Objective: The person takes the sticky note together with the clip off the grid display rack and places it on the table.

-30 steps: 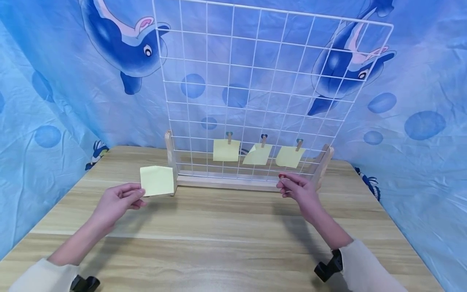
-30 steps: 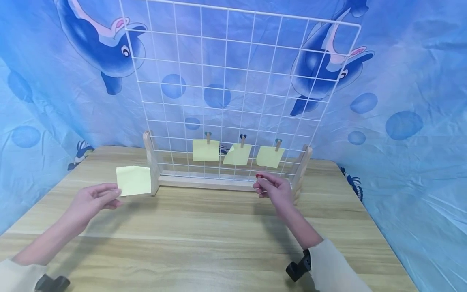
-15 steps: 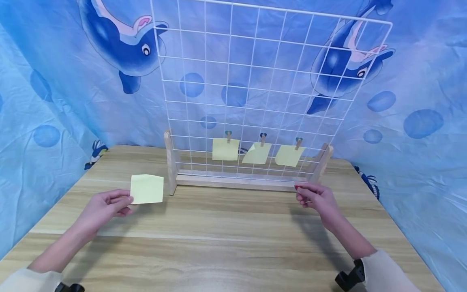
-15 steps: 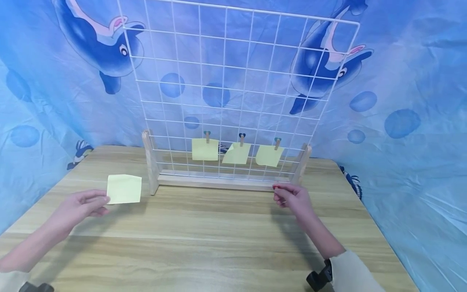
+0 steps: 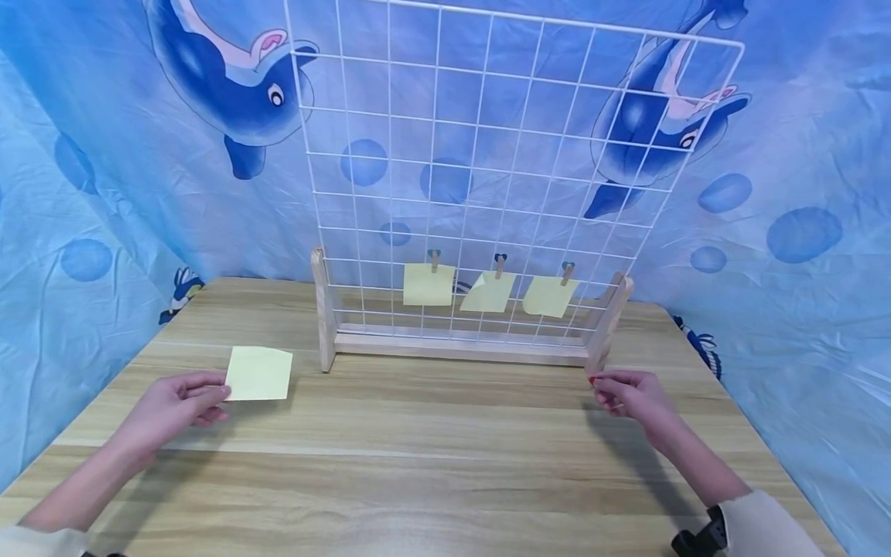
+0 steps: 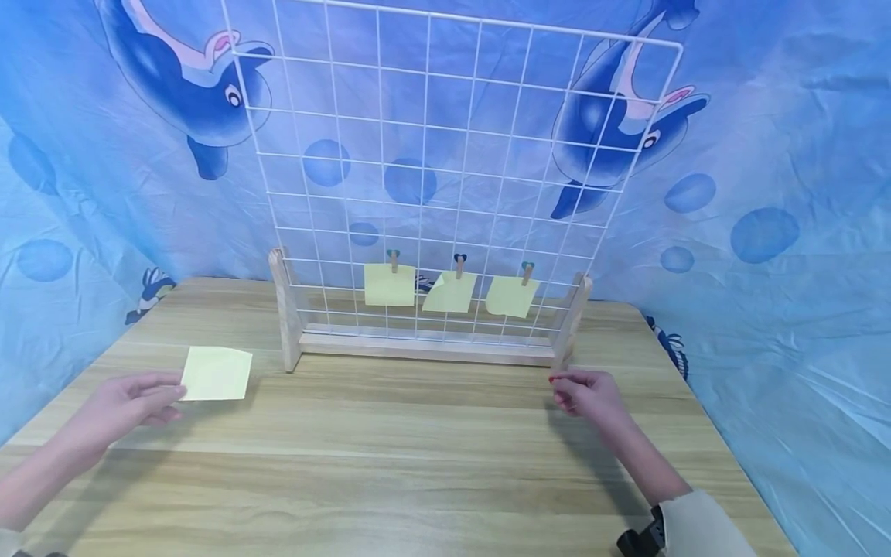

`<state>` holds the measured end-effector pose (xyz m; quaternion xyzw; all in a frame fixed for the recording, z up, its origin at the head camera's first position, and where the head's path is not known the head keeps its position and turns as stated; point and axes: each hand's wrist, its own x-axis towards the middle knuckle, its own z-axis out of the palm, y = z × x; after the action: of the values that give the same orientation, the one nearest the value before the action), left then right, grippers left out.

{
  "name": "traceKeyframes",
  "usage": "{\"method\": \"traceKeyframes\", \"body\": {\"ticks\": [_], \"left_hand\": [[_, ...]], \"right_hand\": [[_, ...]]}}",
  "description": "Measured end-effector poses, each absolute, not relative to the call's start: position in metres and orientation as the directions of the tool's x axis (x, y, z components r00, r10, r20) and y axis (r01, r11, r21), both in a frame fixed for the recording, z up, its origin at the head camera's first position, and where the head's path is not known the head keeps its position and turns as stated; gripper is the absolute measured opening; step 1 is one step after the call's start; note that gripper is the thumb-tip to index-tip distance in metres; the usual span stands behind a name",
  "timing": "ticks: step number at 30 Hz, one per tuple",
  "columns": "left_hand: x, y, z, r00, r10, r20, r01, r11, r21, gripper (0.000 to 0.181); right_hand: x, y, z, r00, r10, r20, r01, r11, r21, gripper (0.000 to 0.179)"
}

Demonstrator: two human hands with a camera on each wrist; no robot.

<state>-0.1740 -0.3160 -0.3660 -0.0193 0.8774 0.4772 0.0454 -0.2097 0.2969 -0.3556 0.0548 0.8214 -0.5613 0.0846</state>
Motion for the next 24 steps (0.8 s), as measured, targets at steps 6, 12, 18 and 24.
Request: {"method": "traceKeyframes", "body": {"ticks": [6,12,18,24], "left_hand": [[-0.171,-0.322,-0.368,-0.994,0.009,-0.107,-0.084,0.549,0.831,0.061],[-0.17,-0.33,-0.37,-0.99,0.003,-0.141,-0.113,0.581,0.806,0.062],[-0.168,-0.336,-0.375,-0.987,0.018,-0.161,-0.119,0.594,0.796,0.059],[-0.167,-0.338,-0.377,-0.981,0.047,-0.191,-0.126,0.595,0.794,0.056]], "right_hand": [[-0.215,0.323,-0.372,-0.979,0.015,-0.203,0.192,0.399,-0.897,0.045],[-0.22,0.347,-0.386,-0.973,0.003,-0.229,0.21,0.416,-0.885,0.048],[-0.213,0.349,-0.378,-0.969,0.053,-0.243,0.236,0.504,-0.831,0.047],[-0.211,0.365,-0.382,-0.952,0.103,-0.288,0.296,0.546,-0.783,0.046]]}}
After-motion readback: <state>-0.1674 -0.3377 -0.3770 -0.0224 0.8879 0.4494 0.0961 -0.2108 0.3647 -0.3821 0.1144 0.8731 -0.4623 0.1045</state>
